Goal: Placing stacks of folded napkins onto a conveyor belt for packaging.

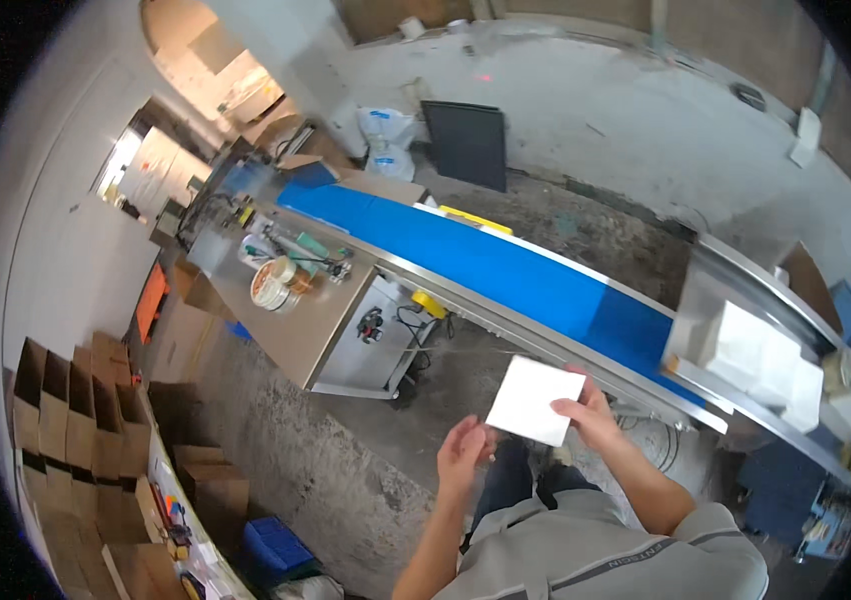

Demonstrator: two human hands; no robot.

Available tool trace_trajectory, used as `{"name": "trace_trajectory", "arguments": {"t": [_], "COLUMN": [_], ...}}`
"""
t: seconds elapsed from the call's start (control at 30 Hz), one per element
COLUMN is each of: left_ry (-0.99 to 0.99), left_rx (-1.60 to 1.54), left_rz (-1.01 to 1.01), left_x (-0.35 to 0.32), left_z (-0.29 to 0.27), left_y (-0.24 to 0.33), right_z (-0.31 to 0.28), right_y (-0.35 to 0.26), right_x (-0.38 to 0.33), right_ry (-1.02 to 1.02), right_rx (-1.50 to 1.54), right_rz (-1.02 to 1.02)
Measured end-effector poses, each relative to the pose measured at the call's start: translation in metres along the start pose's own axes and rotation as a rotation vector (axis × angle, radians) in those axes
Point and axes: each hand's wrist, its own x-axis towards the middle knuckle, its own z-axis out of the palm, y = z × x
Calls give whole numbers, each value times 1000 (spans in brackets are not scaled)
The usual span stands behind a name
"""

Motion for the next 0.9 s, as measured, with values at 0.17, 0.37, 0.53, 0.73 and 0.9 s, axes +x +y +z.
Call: {"name": "trace_trajectory", "arguments": {"t": [0.17,0.37,0.53,0.73,0.9], "left_ry": [-26,-57,-37,223,444], "left_rx": [46,10,200,252,326], "left_rz": [63,83,150,49,-98], "left_x": [45,104,153,198,209], "left_z": [-37,-88,-133,-225,-302], "left_y": [13,31,71,46,10], "right_z": [38,102,175,268,349], "right_y": [-23,-50,-64,-54,-14], "right_x": [77,169,258,404,562], "right_ry": [143,165,128,77,26], "right_rx": [-33,-106,-93,-103,-70], "right_rz": [-63,-167,-221,-164,-114]}}
